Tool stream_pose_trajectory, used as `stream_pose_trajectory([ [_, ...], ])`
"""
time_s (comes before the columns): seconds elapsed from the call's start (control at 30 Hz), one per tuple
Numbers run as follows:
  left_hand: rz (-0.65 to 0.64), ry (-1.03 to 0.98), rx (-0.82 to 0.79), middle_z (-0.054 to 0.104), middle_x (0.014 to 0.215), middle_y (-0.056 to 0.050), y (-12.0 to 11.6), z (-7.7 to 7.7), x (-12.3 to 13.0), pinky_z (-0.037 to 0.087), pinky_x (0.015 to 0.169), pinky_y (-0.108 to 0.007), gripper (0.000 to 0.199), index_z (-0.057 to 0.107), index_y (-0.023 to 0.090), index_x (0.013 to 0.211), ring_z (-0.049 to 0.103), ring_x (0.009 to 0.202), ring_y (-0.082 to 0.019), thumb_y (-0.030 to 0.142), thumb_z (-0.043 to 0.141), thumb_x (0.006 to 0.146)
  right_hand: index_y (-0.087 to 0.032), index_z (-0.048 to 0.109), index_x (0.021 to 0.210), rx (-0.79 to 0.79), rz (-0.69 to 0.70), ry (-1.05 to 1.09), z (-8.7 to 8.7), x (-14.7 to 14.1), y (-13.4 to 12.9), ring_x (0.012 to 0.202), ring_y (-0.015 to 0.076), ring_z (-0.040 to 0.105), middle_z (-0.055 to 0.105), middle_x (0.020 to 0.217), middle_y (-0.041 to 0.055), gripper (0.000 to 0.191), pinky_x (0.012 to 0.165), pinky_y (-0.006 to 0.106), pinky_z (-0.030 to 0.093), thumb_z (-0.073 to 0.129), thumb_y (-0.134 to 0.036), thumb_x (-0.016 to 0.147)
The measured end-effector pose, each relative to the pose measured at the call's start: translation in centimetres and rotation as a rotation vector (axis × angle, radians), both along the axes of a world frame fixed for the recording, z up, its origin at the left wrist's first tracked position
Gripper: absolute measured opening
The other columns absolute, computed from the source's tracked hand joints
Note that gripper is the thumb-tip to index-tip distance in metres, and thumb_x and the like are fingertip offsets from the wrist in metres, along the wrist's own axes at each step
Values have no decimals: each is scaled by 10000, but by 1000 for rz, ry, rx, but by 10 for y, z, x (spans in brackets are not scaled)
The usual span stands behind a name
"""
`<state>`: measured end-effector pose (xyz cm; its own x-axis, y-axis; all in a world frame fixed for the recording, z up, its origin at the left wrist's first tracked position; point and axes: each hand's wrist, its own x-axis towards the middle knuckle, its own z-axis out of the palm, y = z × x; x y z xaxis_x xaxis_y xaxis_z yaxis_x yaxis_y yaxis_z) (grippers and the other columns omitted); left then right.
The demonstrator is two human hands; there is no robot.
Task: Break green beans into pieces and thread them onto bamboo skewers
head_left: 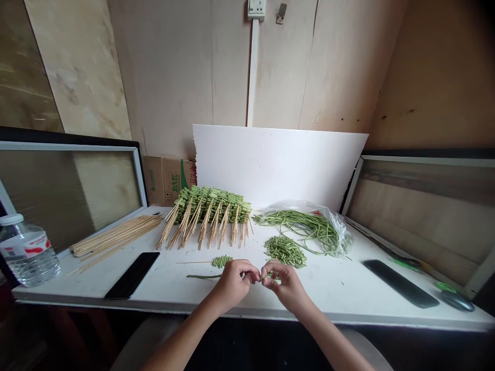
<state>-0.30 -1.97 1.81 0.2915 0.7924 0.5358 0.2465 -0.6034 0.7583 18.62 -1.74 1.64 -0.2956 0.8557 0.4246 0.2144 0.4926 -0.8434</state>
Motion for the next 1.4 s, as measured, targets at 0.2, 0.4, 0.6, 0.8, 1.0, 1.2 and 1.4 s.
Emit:
stream_pose_trajectory([
  [0.2,32,42,1,753,726,-46,8,-4,-9,521,666,-254,281,774,167,703,692,693,-167,-9,580,805,-205,736,745,-48,78,-34,6,18,13,741,206,622,680,753,36,215,677,324,483,759,-405,819],
  [0.4,213,-7,4,755,788,-75,25,1,-34,523,697,-286,200,770,161,771,688,729,-191,171,625,909,-236,780,763,132,-334,-315,-3,64,45,896,309,651,749,876,92,307,740,416,507,727,-529,835],
  [0.6,169,93,-20,744,993,-93,13,3,-24,526,754,-307,294,801,198,1034,690,874,-211,346,548,1005,-236,792,702,136,-484,-575,-44,71,60,907,351,636,752,810,112,327,747,447,501,691,-497,871],
  [0.8,88,43,-134,760,994,-92,9,4,-18,560,807,-335,276,770,188,1162,714,882,-216,286,606,964,-213,787,773,55,-342,-442,-24,59,51,884,342,669,754,789,121,468,768,466,521,546,-569,958],
  [1.0,-15,3,-203,775,907,-49,2,4,-10,567,857,-344,342,728,218,1251,718,860,-204,280,707,915,-250,771,1072,30,-17,-178,7,21,11,904,261,695,767,973,70,339,703,341,506,716,-532,892],
  [1.2,58,59,-178,772,836,-38,3,4,-11,561,769,-321,261,761,195,1159,700,719,-178,261,715,911,-249,767,889,135,-167,-147,9,19,8,789,221,649,759,914,53,266,678,336,490,670,-493,935],
  [1.4,144,113,19,781,903,-47,7,2,-15,529,777,-296,85,804,210,949,716,843,-203,202,731,906,-261,739,960,246,-130,-215,19,20,2,915,253,636,746,956,60,190,751,375,500,655,-432,963],
])
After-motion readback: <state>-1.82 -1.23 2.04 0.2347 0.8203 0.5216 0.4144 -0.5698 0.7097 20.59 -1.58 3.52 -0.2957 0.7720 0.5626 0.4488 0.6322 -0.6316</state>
